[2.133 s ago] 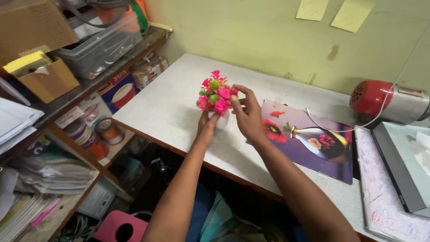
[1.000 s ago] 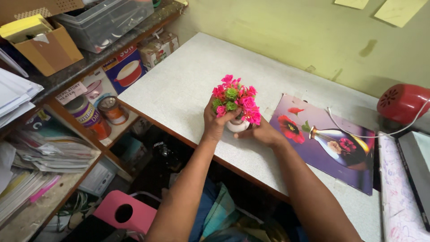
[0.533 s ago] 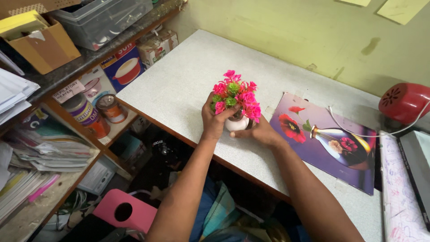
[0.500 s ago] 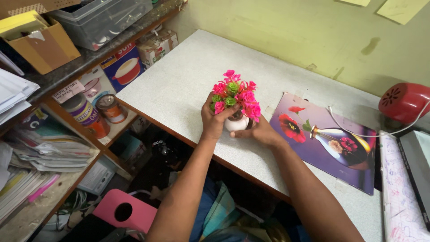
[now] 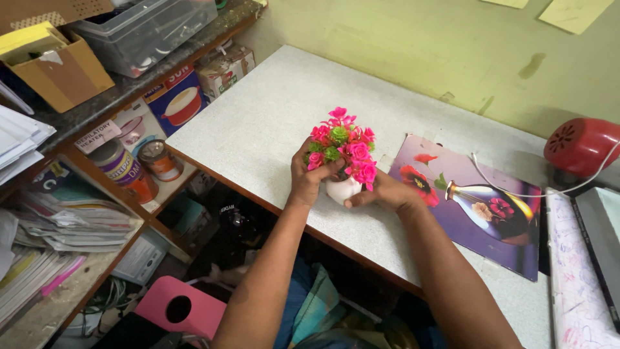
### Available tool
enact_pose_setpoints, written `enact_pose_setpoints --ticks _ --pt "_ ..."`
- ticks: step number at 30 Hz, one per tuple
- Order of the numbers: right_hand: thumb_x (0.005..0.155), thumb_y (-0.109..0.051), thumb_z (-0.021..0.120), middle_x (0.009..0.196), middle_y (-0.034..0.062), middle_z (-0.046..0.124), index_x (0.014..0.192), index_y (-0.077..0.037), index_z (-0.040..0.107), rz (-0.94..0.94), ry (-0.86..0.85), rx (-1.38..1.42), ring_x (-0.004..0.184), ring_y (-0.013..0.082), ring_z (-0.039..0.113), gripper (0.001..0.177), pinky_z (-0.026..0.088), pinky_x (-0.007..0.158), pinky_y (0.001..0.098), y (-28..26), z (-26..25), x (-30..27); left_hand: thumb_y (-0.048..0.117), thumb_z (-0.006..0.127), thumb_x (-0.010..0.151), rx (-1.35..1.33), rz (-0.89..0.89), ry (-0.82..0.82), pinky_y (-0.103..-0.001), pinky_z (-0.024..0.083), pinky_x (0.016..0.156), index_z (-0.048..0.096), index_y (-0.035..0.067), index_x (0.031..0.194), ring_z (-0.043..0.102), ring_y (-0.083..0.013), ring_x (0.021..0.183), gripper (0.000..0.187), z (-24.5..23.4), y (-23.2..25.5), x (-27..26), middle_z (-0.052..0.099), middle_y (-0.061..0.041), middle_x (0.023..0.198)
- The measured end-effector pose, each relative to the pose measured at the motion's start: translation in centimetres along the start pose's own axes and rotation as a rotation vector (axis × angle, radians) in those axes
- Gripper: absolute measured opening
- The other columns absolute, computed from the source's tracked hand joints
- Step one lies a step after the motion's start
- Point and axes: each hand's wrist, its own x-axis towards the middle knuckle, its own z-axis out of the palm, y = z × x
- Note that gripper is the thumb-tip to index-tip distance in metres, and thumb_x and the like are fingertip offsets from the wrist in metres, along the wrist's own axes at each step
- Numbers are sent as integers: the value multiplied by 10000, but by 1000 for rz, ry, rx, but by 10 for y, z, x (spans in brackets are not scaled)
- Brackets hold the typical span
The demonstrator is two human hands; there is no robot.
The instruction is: The person moves a small potted plant to a nearby shelf, then wipes a white workbench surface with a tissue. They spray a liquid from a small bottle onto the surface and continue wiping with the tissue. The person handles the plant, tissue, spray bottle, and a floral mousepad during the sequence.
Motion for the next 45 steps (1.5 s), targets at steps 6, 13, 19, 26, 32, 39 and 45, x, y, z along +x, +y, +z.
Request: enact_pose_setpoints --ticks 6,13,19,26,32,39,45 --pt "570 -14 892 1302 79 670 1408 -92 541 7 118 7 1271 234 592 912 428 1118 378 -4 5 2 143 839 841 12 80 29 -379 680 870 686 55 1164 763 -212 963 368 1 -3 0 748 -82 1023" --pt "618 13 865 1234 100 688 1371 -75 572 -63 88 16 1186 234 639 813 490 1061 400 -1 6 3 162 859 793 64 11 39 -388 643 873 661 59 1195 742 -218 969 460 4 3 1 736 -93 1059" --pt "768 -28 787 1186 93 678 1331 -52 599 -46 168 147 1091 220 687 594 617 880 381 -15 34 15 169 868 773 194 44 -45 -389 564 1046 377 76 1472 653 -227 1213 859 -4 25 -7 633 -89 1297" --pt "851 -31 781 1223 130 683 1351 -10 560 -395 207 164 1075 231 703 547 624 905 385 -40 95 51 142 833 851 255 -112 23 -363 494 970 174 104 1742 524 -225 1124 1109 -55 25 -26 468 -111 1190" --pt "895 38 732 1331 141 649 1431 15 477 -573 186 36 1196 210 672 594 562 1036 356 -49 170 91 110 838 884 502 71 182 -390 501 972 205 35 1661 555 -257 1146 1006 -106 70 -34 521 -173 1297" --pt "886 70 645 1375 134 627 1467 -20 463 -555 38 -12 1228 215 632 615 565 988 355 -105 274 148 285 809 838 1182 326 588 -442 517 983 481 23 1478 668 -395 1165 765 -140 209 -60 676 -246 1292" --pt "931 -8 645 1287 196 701 1392 5 551 -695 94 -186 1234 282 660 470 491 1045 375 -159 371 190 134 801 814 1317 549 827 -484 498 1007 524 -12 1390 624 -461 1190 656 -191 298 -66 646 -265 1268"
